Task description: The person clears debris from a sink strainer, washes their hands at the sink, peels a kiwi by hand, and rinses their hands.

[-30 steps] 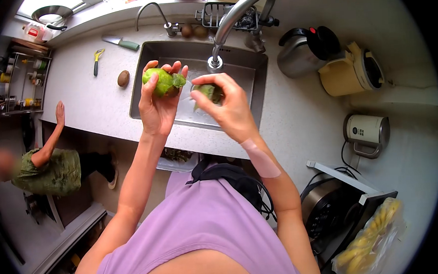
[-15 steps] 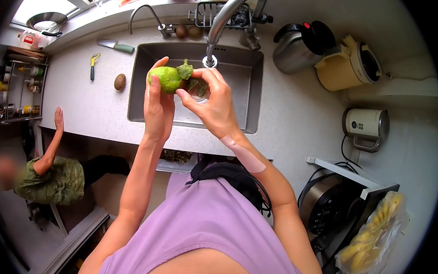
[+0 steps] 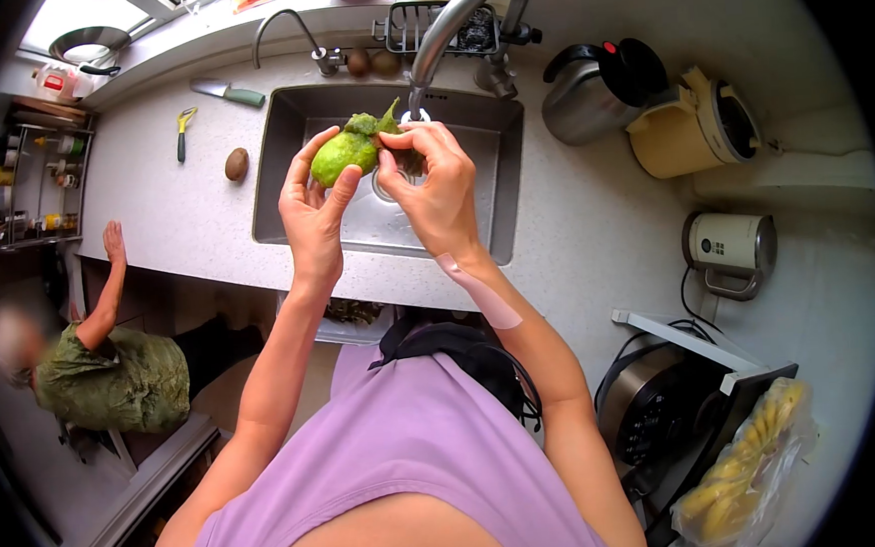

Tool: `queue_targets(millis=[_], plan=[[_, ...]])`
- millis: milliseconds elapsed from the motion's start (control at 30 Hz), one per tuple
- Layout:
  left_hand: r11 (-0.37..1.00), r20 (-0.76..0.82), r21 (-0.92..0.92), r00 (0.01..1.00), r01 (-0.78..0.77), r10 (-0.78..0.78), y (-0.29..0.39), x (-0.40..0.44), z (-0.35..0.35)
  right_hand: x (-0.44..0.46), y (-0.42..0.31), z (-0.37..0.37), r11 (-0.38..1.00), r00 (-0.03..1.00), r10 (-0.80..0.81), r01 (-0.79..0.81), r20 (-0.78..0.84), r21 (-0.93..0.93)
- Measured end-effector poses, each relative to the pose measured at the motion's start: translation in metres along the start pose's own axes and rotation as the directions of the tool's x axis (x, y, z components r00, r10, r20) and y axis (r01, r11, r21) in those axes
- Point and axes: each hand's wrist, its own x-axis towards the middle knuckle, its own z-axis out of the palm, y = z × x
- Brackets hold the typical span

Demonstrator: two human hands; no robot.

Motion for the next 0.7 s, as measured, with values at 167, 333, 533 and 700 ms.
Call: queue_targets(millis=[167, 333, 533, 700], plan=[[0.999, 0.012, -0.048, 1.000, 0.017, -0.016, -0.003, 0.001, -0.002, 0.004, 0.004, -0.002, 0.990, 0.993, -0.121, 0.120, -0.015, -0.072], [0.942, 0.050, -0.269, 0.980, 0.201, -0.195, -0.003, 0.007, -0.010, 0.006, 0.008, -0.003, 0.996, 0.999, 0.015, -0.017, 0.028, 0.093], [0.727, 0.151, -0.521, 0.887, 0.446, -0.436, -0.011, 0.008, -0.017, 0.011, 0.014, -0.008, 0.866, 0.961, 0.199, -0.265, 0.193, 0.424], [0.545, 0.219, -0.625, 0.796, 0.558, -0.564, -0.016, 0.009, -0.020, 0.012, 0.026, -0.015, 0.684, 0.887, 0.300, -0.457, 0.351, 0.569]])
